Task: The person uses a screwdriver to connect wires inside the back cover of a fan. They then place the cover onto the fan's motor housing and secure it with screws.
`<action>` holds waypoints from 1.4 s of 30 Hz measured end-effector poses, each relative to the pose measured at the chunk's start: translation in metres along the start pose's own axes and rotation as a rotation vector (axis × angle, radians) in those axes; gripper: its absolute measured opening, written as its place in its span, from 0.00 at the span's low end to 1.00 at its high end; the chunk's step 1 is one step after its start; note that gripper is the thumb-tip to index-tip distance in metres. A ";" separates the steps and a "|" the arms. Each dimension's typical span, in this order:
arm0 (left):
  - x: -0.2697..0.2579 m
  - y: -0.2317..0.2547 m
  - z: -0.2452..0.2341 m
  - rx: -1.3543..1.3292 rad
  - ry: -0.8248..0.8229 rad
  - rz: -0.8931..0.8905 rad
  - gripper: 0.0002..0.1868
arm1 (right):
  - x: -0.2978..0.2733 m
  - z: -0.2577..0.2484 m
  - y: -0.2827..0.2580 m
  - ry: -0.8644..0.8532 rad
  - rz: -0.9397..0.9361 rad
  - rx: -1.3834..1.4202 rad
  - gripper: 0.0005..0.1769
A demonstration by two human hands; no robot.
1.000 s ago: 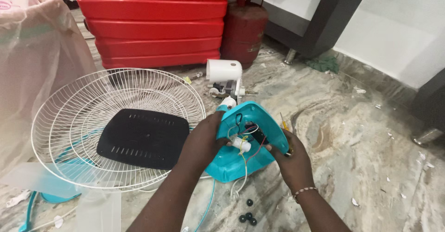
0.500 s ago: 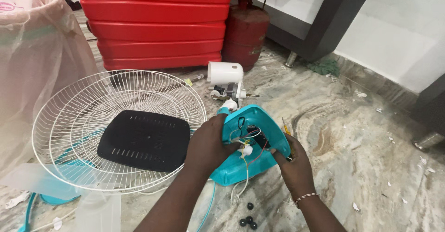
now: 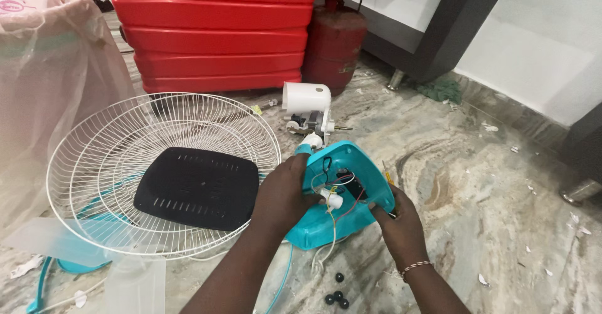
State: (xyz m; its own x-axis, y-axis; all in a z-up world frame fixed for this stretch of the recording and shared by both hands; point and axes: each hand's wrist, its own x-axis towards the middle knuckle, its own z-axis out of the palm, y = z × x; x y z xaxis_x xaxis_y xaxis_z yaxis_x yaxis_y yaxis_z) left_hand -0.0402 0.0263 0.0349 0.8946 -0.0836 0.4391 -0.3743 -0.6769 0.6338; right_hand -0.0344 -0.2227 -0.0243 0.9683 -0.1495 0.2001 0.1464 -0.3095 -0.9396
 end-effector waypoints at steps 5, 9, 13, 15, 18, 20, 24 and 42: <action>0.000 -0.013 -0.004 -0.065 -0.055 -0.024 0.49 | -0.005 0.001 0.005 0.011 0.066 -0.122 0.34; -0.015 -0.025 -0.001 -0.077 -0.008 -0.068 0.47 | -0.016 -0.003 0.016 -0.030 0.009 -0.144 0.30; -0.040 -0.033 -0.001 -0.047 0.085 -0.070 0.44 | -0.031 -0.018 0.039 -0.090 -0.061 -0.465 0.26; -0.050 -0.034 -0.006 -0.042 0.088 -0.113 0.43 | -0.039 -0.029 0.056 -0.162 -0.031 -0.630 0.25; -0.062 -0.035 -0.018 0.125 0.027 -0.236 0.35 | -0.047 -0.043 0.081 -0.350 -0.019 -0.839 0.22; -0.068 -0.035 -0.030 0.206 0.098 -0.241 0.34 | -0.048 -0.045 0.093 -0.467 -0.018 -0.970 0.19; -0.084 -0.041 -0.057 0.284 -0.111 -0.462 0.25 | -0.048 -0.044 0.099 -0.520 -0.023 -0.998 0.21; -0.069 -0.126 -0.037 -0.219 0.475 -1.149 0.58 | -0.051 -0.031 0.057 -0.231 -0.051 -0.881 0.10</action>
State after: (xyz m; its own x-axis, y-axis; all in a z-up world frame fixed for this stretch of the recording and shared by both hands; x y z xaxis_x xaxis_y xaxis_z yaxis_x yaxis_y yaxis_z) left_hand -0.0634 0.1445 -0.0518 0.5711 0.7726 -0.2774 0.4860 -0.0459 0.8728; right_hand -0.0820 -0.2618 -0.0794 0.9952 0.0465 0.0858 0.0745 -0.9301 -0.3596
